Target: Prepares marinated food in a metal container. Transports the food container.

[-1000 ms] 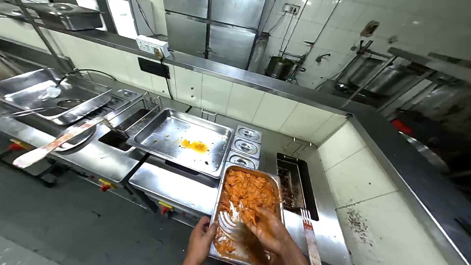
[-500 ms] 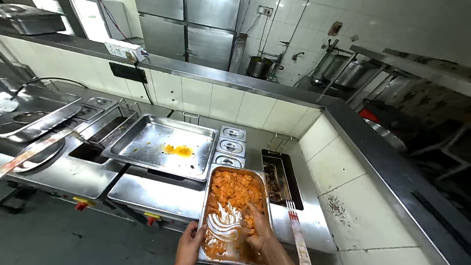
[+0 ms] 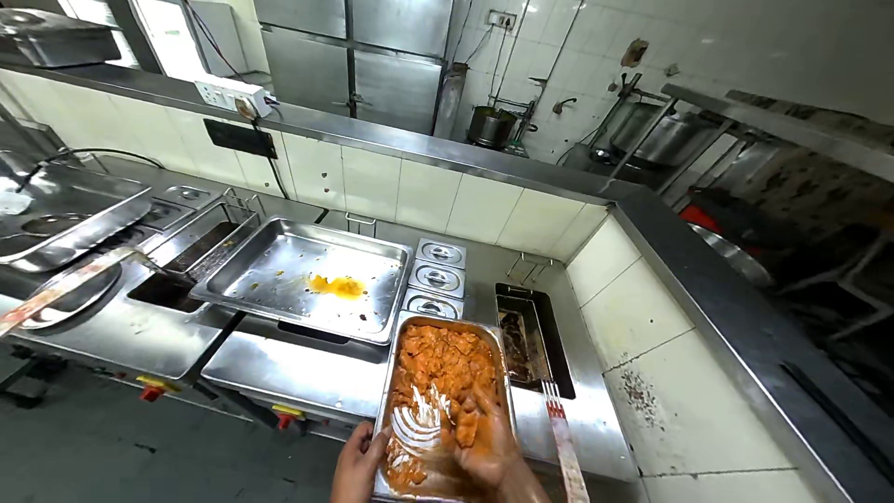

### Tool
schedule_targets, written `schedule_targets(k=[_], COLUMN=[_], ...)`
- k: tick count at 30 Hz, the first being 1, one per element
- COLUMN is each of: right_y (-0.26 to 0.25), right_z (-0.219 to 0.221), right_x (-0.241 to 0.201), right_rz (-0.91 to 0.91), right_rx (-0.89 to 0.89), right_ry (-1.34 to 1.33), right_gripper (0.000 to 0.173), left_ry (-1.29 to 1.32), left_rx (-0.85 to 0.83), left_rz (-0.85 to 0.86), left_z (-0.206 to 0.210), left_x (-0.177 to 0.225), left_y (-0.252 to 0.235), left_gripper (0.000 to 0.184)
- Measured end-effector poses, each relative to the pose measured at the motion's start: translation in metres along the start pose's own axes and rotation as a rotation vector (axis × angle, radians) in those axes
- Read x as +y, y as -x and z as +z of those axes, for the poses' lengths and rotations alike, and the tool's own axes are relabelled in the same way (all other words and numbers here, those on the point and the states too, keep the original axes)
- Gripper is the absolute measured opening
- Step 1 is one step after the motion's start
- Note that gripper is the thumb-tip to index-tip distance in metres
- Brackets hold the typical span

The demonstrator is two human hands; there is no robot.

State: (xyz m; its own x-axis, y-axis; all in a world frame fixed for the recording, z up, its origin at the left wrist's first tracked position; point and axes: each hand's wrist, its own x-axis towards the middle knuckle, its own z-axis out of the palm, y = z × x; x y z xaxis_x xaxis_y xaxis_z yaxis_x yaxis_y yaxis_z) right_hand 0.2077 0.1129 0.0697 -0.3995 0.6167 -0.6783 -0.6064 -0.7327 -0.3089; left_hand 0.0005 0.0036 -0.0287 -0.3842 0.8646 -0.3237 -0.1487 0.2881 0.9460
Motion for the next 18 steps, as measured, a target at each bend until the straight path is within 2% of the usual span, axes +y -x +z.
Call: schedule_targets(k=[5,9,11,14,16,18], right_y=[-0.006,-0.008,-0.005,-0.001,0.002,0.007], right_z=[0.001,-0.009,-0.006,0.005,0.011,0.015], right_x=[0.004,-0.001,0.001,0.005,0.001,-0.008], right_rz=[0.101,0.021,-0.031,-0.080,-0.071,-0.047], right_rx=[0.051,0.049,0.067,0.145,0.161,0.148], right_ry=[0.018,0.175,0.245,0.211,0.162,0.141], right_gripper=[0.029,0.017,0.019,0.017,0.016,0.022], left_ry=[0.017,0.018,0.026,0.022,0.025,0.046], left_rx=[0.000,0.007,0.008,0.001,0.001,0.001], left_rz=[0.004,0.002,0.005,0.016,0.013,0.010], left_z=[-0.001,0.000,0.001,0.001,0.001,0.001], left_x=[-0.002,-0.002,-0.003,0.002,0.003,0.004], left_y=[-0.001,-0.001,-0.001,0.000,0.000,0.000], left_gripper=[0.030,0.029,0.028,0.028,0.027,0.028])
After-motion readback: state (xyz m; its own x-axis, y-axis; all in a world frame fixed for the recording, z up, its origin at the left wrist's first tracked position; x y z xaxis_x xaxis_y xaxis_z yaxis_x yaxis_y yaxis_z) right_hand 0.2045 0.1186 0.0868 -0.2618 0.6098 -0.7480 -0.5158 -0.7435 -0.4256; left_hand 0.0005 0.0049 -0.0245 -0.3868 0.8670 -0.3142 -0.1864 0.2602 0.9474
